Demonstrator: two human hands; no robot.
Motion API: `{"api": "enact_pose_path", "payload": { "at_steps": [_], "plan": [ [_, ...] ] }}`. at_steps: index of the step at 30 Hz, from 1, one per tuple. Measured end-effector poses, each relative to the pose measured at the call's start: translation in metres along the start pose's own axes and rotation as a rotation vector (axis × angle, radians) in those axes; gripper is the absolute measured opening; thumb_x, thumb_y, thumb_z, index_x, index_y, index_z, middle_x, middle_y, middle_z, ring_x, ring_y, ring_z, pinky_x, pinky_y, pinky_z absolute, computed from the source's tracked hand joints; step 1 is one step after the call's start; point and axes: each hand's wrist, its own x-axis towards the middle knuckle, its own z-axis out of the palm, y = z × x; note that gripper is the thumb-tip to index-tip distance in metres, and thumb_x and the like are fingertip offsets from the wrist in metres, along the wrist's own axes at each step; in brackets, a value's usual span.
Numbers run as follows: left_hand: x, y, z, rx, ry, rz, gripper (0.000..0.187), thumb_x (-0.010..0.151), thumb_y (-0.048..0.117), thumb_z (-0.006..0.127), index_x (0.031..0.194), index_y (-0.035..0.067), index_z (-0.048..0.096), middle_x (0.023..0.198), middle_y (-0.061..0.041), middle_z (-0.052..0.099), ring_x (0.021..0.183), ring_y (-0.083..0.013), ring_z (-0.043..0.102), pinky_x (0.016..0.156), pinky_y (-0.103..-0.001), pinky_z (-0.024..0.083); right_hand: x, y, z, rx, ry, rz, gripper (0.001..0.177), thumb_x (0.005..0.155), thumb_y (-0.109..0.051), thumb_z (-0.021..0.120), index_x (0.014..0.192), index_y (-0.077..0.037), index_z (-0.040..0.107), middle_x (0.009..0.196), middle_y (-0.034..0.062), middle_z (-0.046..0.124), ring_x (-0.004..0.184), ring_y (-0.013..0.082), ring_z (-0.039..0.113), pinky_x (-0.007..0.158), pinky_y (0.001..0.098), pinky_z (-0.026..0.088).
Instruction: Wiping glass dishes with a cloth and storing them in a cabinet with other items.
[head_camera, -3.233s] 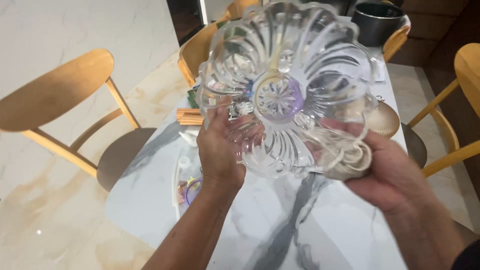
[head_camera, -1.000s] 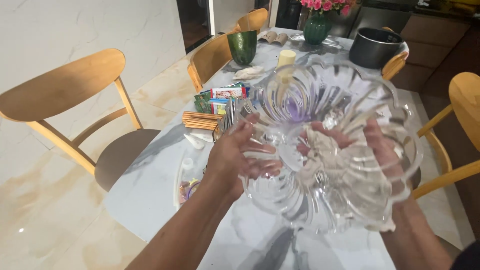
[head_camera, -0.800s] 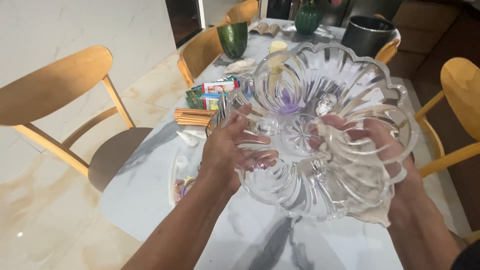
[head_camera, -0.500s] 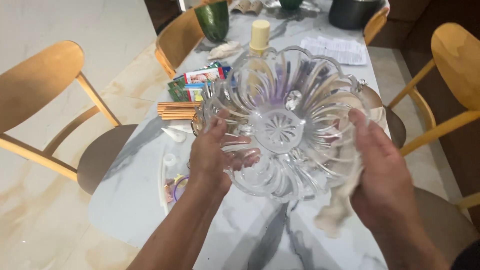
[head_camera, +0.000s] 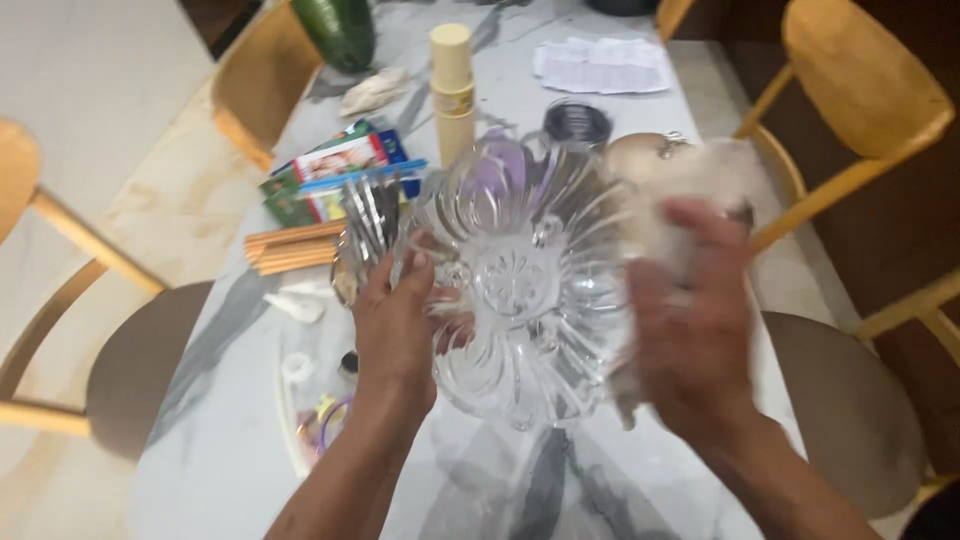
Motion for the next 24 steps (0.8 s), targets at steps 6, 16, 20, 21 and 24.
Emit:
{"api": "enact_pose_path", "payload": {
  "at_steps": [6,16,20,21,24],
  "plan": [
    [0.016,-0.006,0.007,0.046,-0.045,-0.136,0.040,0.097,0.030,0.059,0.134,0.019,0.066,0.085,-0.011,0.060,0.053,-0.0206,0.059,0.046,-0.031,0.052,-0.006,-0.012,0.032,-0.398,-0.426,-0.141,0.063,0.085,-0.032,0.070,0.141,-0.008,0.053,0.130,0.0188,0.053,0.117,0.0401,0.045,0.090,0.0543,0.039],
    [0.012,-0.040,0.013,0.032,-0.215,-0.088,0.040,0.098,0.030,0.062,0.133,0.012,0.070,0.091,-0.005,0.068,0.070,-0.0104,0.058,0.050,-0.026,0.046,-0.003,-0.047,0.062,0.126,-0.370,0.061,0.046,0.078,-0.004,0.073,0.122,-0.010,0.064,0.117,0.0124,0.060,0.109,0.0325,0.055,0.093,0.0457,0.047],
    [0.004,-0.017,0.016,0.030,-0.267,-0.235,0.041,0.097,0.032,0.060,0.132,0.014,0.069,0.085,-0.007,0.062,0.066,-0.0129,0.058,0.048,-0.029,0.051,0.016,-0.007,0.050,-0.391,-0.138,-0.159,0.036,0.085,0.000,0.072,0.117,-0.016,0.068,0.128,0.0077,0.061,0.105,0.0267,0.054,0.089,0.0425,0.045],
    [0.006,-0.014,0.015,0.050,-0.274,-0.236,0.041,0.096,0.033,0.059,0.132,0.015,0.068,0.084,-0.007,0.062,0.064,-0.0142,0.058,0.048,-0.029,0.050,0.016,-0.010,0.040,-0.591,-0.122,-0.125,0.044,0.076,0.000,0.072,0.115,-0.021,0.070,0.125,0.0040,0.062,0.104,0.0273,0.053,0.086,0.0438,0.044],
    [0.011,-0.005,0.013,0.110,-0.281,-0.231,0.042,0.096,0.034,0.059,0.133,0.017,0.066,0.084,-0.007,0.061,0.061,-0.0157,0.057,0.047,-0.029,0.048,-0.002,-0.027,0.014,-0.758,-0.205,0.037,0.051,0.065,-0.007,0.076,0.114,-0.021,0.071,0.122,0.0065,0.060,0.101,0.0323,0.052,0.081,0.0476,0.042]
  ]
}}
